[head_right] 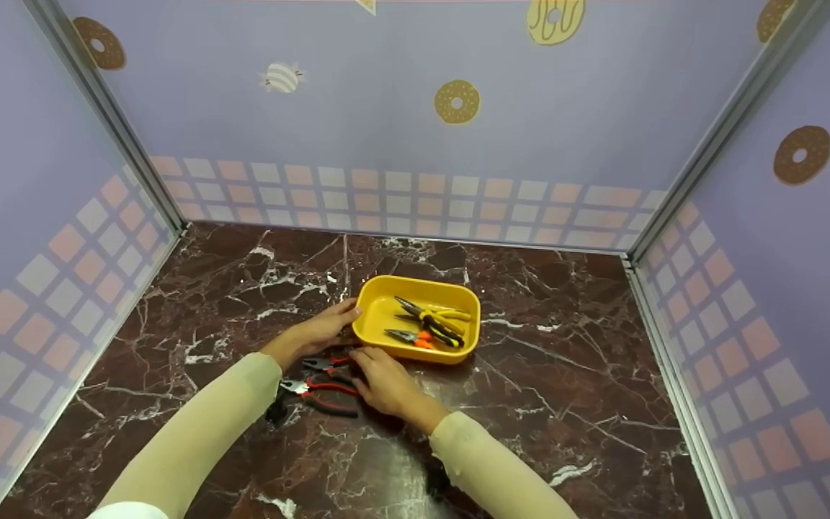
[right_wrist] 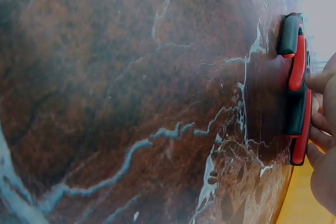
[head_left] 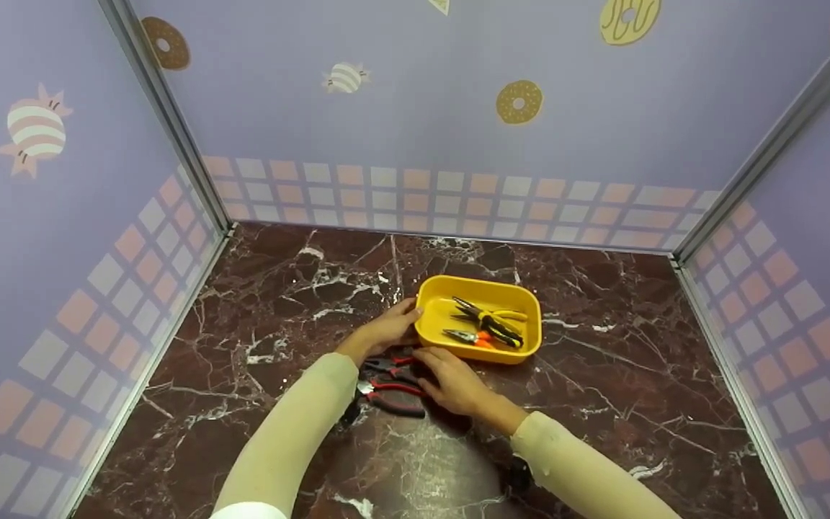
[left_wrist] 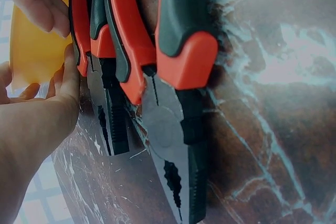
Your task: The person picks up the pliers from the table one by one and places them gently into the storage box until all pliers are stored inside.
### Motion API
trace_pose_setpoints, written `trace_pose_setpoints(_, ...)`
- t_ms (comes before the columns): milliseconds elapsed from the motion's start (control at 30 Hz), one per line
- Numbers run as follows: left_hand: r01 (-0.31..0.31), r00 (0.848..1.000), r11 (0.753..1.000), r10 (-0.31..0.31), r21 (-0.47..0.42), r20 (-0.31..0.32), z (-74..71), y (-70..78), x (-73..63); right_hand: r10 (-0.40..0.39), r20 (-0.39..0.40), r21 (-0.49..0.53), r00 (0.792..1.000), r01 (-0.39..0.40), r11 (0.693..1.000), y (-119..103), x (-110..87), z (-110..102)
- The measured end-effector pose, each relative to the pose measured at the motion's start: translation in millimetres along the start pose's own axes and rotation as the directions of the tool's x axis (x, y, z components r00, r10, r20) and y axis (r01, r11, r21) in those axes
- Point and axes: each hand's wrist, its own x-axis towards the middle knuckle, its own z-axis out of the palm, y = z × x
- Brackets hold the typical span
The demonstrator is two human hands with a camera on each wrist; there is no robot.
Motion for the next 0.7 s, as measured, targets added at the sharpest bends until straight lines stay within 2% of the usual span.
trace_pose_setpoints(133,-0.004,1.000,1.000,0.004,0.002,0.010,0.2,0.9,-2.1,-0.038,-0.019,-0.014,0.999,0.037,0.999,1.4,-0.2,-0.6)
trace_pose_setpoints(300,-0.016,0.999,1.000,0.016,-0.013,0.035,-1.1,-0.5,-1.3,-0.046,-0.001,-0.038,0.999,0.045,0.998,1.1,1.6,-3.4)
trace_pose_setpoints(700,-0.021,0.999,1.000,0.021,0.009,0.027,-1.8,-1.1,-2.1,-0.059,0.019,-0.087,0.998,0.060,0.994,3.1,1.5,-5.4)
